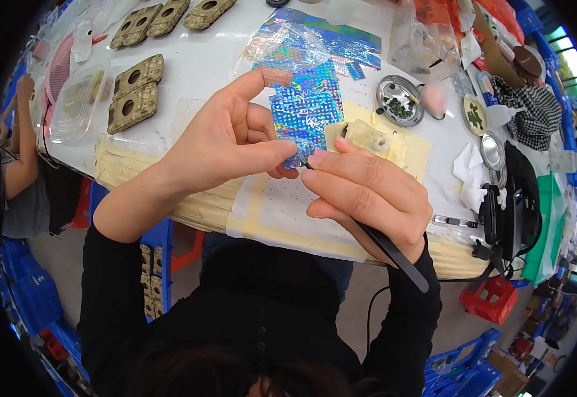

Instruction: Use tweezers to precisely apply small decorative stones or elements onto a holographic template or sheet.

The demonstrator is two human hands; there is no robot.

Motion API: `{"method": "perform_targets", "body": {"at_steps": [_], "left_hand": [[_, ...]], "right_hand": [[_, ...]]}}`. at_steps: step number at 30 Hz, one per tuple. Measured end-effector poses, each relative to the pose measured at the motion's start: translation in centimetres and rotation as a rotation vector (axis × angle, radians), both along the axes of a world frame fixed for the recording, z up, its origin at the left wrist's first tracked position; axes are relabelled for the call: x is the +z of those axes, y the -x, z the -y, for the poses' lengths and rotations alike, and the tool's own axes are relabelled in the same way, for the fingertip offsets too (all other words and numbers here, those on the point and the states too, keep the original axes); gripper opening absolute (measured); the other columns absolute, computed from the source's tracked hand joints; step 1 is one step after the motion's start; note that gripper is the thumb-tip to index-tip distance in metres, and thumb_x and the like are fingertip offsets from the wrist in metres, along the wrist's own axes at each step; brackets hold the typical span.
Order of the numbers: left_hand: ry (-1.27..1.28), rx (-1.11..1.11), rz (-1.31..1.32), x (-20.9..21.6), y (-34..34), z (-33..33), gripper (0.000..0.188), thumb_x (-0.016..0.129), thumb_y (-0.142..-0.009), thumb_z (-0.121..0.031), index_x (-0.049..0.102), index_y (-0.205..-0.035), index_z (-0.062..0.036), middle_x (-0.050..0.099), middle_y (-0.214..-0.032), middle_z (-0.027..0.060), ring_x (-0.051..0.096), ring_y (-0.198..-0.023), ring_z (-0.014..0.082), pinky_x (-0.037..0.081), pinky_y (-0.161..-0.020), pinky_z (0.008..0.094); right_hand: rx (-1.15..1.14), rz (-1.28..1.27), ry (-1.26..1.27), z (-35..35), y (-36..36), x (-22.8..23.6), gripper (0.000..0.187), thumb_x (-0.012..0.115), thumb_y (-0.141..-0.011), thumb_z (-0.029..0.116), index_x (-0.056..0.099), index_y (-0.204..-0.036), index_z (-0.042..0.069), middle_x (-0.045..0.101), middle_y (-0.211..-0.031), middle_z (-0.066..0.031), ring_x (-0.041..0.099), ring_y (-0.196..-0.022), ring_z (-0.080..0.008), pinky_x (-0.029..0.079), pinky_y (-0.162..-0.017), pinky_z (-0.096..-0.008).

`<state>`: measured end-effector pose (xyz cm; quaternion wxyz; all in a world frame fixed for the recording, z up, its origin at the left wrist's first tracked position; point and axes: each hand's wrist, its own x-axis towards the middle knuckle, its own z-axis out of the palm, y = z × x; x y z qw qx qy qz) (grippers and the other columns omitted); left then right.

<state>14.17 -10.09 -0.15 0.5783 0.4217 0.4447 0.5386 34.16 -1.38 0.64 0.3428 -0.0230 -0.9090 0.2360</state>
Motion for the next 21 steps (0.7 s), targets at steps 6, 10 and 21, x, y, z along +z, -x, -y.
{"method": "perform_targets", "body": {"at_steps": [6, 10, 21], "left_hand": [[-0.012, 0.010, 0.016, 0.07, -0.10, 0.00, 0.058, 0.065, -0.081, -0.004, 0.031, -0.127, 0.0064, 0.063, -0.069, 0.0103, 0.067, -0.069, 0.0159, 0.053, -0.062, 0.0253], [-0.013, 0.008, 0.017, 0.08, -0.06, 0.01, 0.057, 0.065, -0.081, -0.004, 0.031, -0.127, 0.0060, 0.063, -0.070, 0.0102, 0.067, -0.070, 0.0154, 0.053, -0.063, 0.0251], [-0.013, 0.003, 0.001, 0.02, -0.17, 0.01, 0.058, 0.065, -0.080, -0.004, 0.032, -0.127, 0.0067, 0.064, -0.070, 0.0109, 0.067, -0.070, 0.0154, 0.053, -0.063, 0.0251]], "right_hand": [[-0.008, 0.000, 0.083, 0.13, -0.16, -0.06, 0.029, 0.075, -0.071, 0.014, 0.069, -0.098, 0.003, 0.068, -0.094, -0.0129, 0.067, -0.090, -0.0246, 0.053, -0.089, -0.0426], [-0.011, 0.005, 0.119, 0.13, -0.19, -0.06, 0.028, 0.074, -0.073, 0.011, 0.069, -0.098, 0.003, 0.069, -0.094, -0.0127, 0.067, -0.090, -0.0248, 0.053, -0.090, -0.0431], [-0.042, -0.021, 0.147, 0.01, -0.32, -0.11, 0.024, 0.073, -0.076, 0.013, 0.069, -0.098, 0.002, 0.069, -0.093, -0.0129, 0.068, -0.089, -0.0250, 0.054, -0.088, -0.0435]]}}
